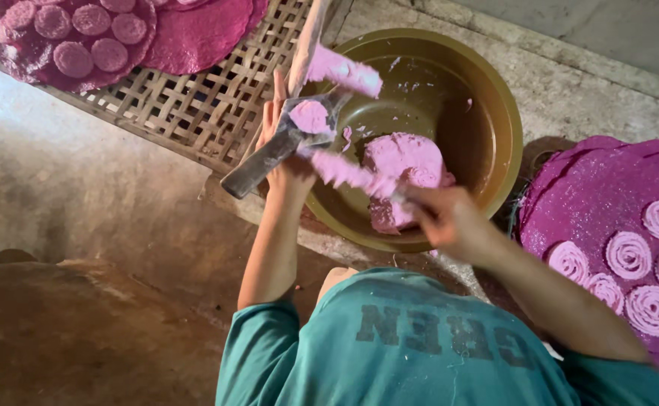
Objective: The person scoops pink paste from a bowl and uses a handheld extruder to form spiral rolls onto a pink glittery mat. The person repeats this process to create multiple rolls and then places the mat into a steamer.
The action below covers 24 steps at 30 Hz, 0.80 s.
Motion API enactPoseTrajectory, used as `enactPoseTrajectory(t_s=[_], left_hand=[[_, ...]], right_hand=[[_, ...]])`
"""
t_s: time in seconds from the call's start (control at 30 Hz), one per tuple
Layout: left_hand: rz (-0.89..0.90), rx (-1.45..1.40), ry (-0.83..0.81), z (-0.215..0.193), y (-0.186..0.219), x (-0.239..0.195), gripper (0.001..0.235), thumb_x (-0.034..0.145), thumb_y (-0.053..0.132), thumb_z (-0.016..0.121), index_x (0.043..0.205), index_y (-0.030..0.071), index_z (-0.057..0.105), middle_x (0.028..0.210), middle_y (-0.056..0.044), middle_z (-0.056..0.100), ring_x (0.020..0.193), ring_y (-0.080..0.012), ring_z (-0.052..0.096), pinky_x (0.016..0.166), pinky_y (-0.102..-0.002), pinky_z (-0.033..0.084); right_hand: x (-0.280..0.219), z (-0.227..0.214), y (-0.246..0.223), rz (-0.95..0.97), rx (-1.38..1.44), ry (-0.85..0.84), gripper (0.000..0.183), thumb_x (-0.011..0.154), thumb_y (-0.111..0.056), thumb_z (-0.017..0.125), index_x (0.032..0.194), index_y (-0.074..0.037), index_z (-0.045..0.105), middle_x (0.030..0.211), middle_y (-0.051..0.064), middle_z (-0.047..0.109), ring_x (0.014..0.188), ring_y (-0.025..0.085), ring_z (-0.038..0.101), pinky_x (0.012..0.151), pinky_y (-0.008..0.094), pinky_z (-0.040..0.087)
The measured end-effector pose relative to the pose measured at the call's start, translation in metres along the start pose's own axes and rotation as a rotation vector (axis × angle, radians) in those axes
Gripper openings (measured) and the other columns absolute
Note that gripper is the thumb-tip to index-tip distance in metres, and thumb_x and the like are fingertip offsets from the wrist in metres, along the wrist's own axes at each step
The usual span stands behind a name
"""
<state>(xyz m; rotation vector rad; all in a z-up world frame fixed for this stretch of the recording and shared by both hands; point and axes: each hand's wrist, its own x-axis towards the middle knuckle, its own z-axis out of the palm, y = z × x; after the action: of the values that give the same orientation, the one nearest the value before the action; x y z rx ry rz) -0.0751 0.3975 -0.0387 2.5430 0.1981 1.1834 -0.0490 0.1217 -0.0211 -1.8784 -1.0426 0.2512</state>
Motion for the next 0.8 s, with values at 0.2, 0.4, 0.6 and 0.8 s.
enactPoseTrajectory(t_s=[0.2, 0.4, 0.6, 0.8], left_hand=[[0.014, 0.114, -0.128, 0.037, 0.007, -0.003, 0.051, 0.084, 0.024, 0.084, 0.124, 0.004, 0.06, 0.158, -0.042, 0.035, 0.117, -0.0438, 0.062, 0.083, -0.038, 0.06], [-0.279, -0.274, -0.111, 0.05, -0.047, 0.003, 0.065, 0.082, 0.021, 0.086, 0.132, -0.002, 0.053, 0.125, -0.02, 0.063, 0.105, -0.0333, 0.068, 0.09, -0.041, 0.056], [-0.64, -1.483, -0.23, 0.055, -0.001, -0.029, 0.036, 0.087, 0.003, 0.067, 0.122, -0.002, 0.067, 0.109, -0.01, 0.065, 0.094, -0.0187, 0.064, 0.076, -0.03, 0.054], [-1.029, -1.835, -1.088, 0.034, 0.141, -0.083, 0.043, 0.075, -0.005, 0.067, 0.118, -0.005, 0.065, 0.099, -0.012, 0.066, 0.087, -0.0211, 0.066, 0.07, -0.034, 0.056]], right_hand=[[0.028, 0.007, 0.023, 0.128, -0.125, 0.185, 0.035, 0.1, -0.012, 0.066, 0.131, 0.003, 0.063, 0.119, 0.027, 0.069, 0.101, 0.028, 0.077, 0.084, 0.036, 0.059], [-0.009, 0.014, 0.043, 0.121, -0.185, 0.011, 0.035, 0.097, -0.014, 0.067, 0.129, 0.0, 0.065, 0.107, 0.027, 0.072, 0.097, 0.041, 0.071, 0.082, 0.041, 0.056], [-0.012, -0.046, 0.066, 0.187, -0.222, -0.248, 0.051, 0.103, -0.02, 0.058, 0.149, -0.001, 0.047, 0.134, 0.025, 0.056, 0.118, 0.035, 0.06, 0.095, 0.042, 0.052], [-0.036, -0.093, 0.034, -0.048, -0.313, -0.182, 0.059, 0.105, -0.033, 0.058, 0.155, -0.012, 0.035, 0.137, 0.024, 0.058, 0.125, 0.038, 0.058, 0.096, 0.042, 0.054]])
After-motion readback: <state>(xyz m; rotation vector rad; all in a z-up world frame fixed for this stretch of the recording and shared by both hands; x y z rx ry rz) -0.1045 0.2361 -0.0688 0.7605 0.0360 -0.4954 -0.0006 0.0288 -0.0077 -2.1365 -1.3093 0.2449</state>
